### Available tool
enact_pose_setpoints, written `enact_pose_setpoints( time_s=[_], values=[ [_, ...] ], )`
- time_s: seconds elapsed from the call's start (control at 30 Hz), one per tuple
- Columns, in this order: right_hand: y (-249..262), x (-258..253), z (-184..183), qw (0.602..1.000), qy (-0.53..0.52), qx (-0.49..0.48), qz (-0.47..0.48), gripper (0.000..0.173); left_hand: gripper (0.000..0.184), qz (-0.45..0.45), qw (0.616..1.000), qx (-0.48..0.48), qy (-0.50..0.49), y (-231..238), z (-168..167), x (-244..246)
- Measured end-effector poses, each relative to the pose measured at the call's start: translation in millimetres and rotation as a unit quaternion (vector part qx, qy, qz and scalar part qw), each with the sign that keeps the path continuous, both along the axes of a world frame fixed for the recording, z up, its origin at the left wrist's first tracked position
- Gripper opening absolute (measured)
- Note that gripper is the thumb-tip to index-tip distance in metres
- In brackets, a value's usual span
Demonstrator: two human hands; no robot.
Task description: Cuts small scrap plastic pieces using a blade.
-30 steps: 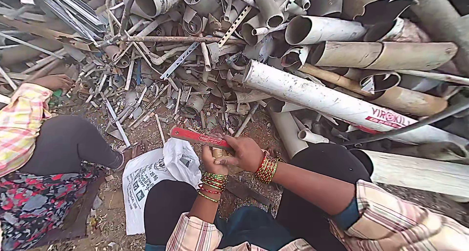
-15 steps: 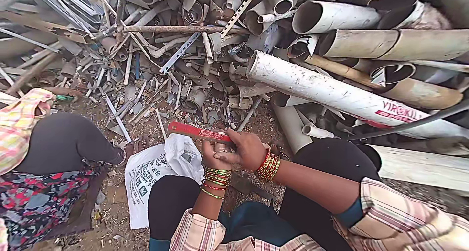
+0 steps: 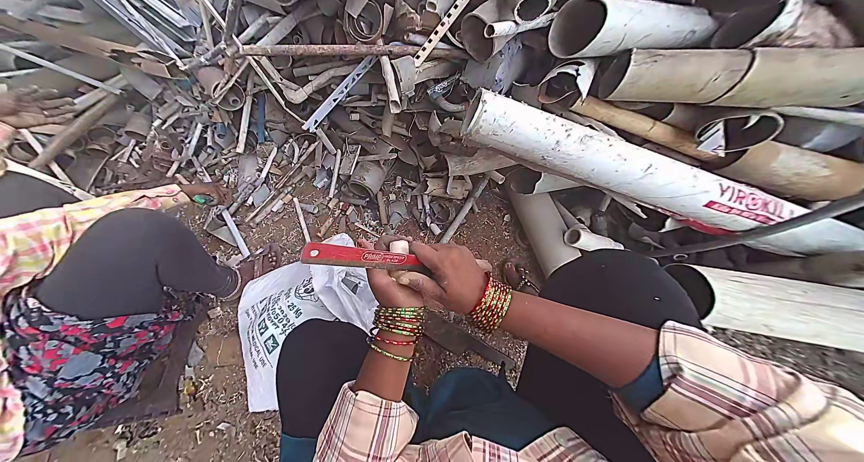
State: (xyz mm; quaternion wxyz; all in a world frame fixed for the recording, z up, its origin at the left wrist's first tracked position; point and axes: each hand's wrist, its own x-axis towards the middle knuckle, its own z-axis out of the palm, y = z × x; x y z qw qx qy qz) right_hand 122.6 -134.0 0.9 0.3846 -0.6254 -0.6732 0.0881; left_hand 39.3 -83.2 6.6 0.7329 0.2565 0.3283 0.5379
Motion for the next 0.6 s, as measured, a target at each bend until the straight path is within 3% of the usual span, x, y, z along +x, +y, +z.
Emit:
enact_pose_setpoints(
  time_s=[0.17,0.33,0.47,0.6],
  values=[
    [6.2,4.1,0.5,0.999,0.031,0.002,-0.015,0.044,0.062,0.042,0.998,0.018,0.039,1.7,10.7,3.8],
    [0.5,-10.4,0.3,1.0,-0.002,0.018,0.001,0.039,0.068,0.035,0.999,0.003,0.032,9.5,-2.2,-4.3],
    [8.0,-3.5,-2.6,0.998,-0.019,0.03,-0.043,0.032,0.057,0.062,0.996,0.009,0.069,7.0,3.2,-0.9],
    [2.8,-15.7,-3.2,0.999,-0.032,0.035,-0.017,0.036,0.063,0.064,0.997,-0.029,0.044,12.7,3.2,-5.4]
  ],
)
